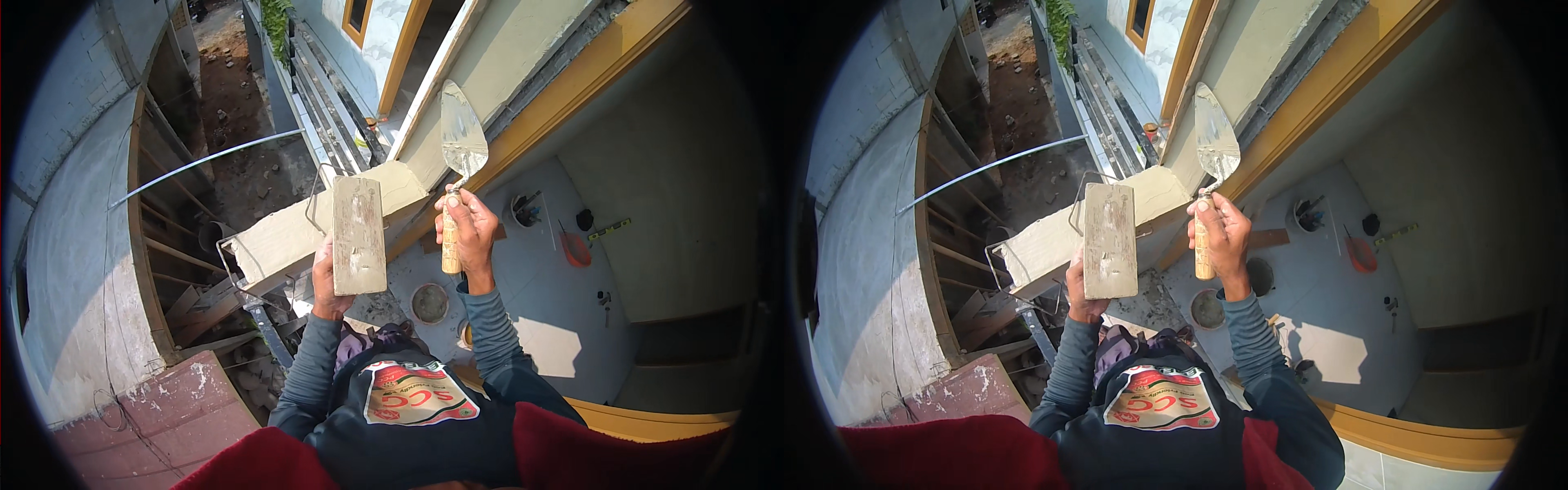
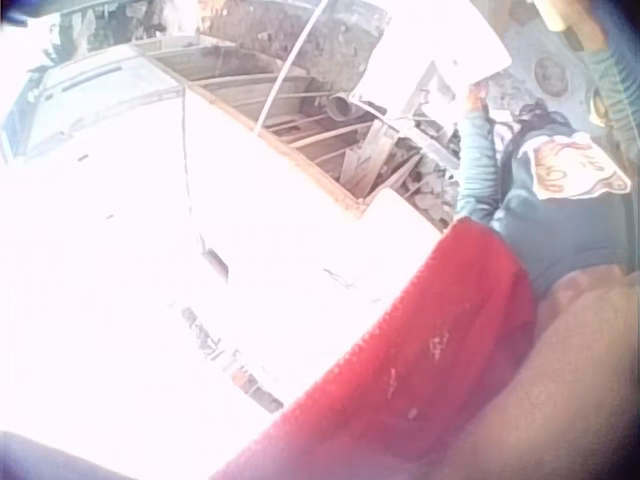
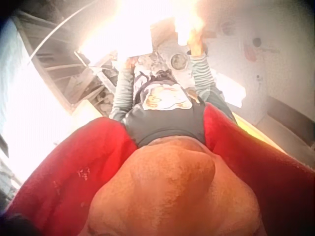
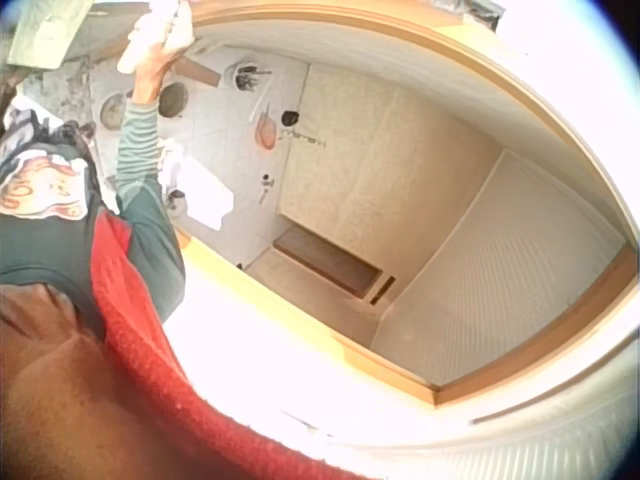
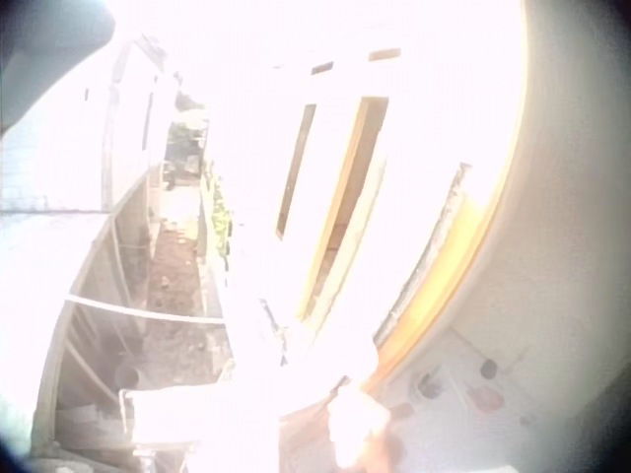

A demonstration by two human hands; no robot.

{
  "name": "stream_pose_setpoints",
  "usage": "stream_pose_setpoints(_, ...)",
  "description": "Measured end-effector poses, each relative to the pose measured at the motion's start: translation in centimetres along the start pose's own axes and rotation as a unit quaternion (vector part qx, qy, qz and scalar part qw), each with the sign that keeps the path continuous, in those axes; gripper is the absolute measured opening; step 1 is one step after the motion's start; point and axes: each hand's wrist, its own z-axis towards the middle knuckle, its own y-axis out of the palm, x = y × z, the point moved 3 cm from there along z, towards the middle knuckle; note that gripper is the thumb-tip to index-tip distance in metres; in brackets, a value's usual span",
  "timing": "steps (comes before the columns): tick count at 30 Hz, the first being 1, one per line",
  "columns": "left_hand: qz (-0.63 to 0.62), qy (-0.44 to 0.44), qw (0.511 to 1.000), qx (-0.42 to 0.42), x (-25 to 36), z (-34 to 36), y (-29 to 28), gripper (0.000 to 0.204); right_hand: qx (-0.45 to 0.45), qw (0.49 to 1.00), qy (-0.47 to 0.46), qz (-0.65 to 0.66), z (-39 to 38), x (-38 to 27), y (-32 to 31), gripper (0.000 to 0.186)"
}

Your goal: The person applies plaster to the corner of a wall using a trowel while holding a board, and later smooths the edges of the wall with a sanding block.

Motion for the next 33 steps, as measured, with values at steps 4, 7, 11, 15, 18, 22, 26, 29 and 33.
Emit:
stream_pose_setpoints(4,0.013,0.004,1.0,0.003,0.3,0.0,0.3,0.056,0.008,1.0,0.013,-0.02,0.1,2.4,-0.1,0.034)
stream_pose_setpoints(7,0.021,0.003,1.0,0.002,0.5,-0.1,0.2,0.057,0.009,0.999,0.021,-0.037,-0.2,3.4,-0.3,0.035)
stream_pose_setpoints(11,0.018,0.003,1.0,-0.002,0.4,0.0,0.5,0.055,0.028,0.998,0.033,-0.052,-0.8,3.6,-0.6,0.03)
stream_pose_setpoints(15,0.035,-0.004,0.999,-0.005,0.4,0.5,1.4,0.055,0.02,0.991,0.047,-0.127,-1.0,-0.2,-0.8,0.022)
stream_pose_setpoints(18,0.082,-0.011,0.996,-0.028,-0.8,2.2,1.5,0.054,0.021,0.991,0.034,-0.126,-0.3,-5.1,-0.1,0.02)
stream_pose_setpoints(22,0.16,0.047,0.986,-0.022,-3.3,5.2,4.1,0.055,0.052,0.99,-0.057,-0.12,0.4,-10.9,0.6,0.026)
stream_pose_setpoints(26,0.362,0.171,0.916,0.007,-5.6,9.0,7.4,0.048,0.033,0.99,-0.108,-0.089,-1.5,-13.5,-1.0,0.039)
stream_pose_setpoints(29,0.444,0.243,0.861,0.053,-7.5,11.0,9.3,0.046,0.029,0.988,-0.107,-0.104,-3.6,-13.7,-3.0,0.041)
stream_pose_setpoints(33,0.476,0.295,0.824,0.085,-8.9,13.0,10.6,0.047,0.05,0.983,-0.125,-0.123,-5.7,-14.1,-5.3,0.044)
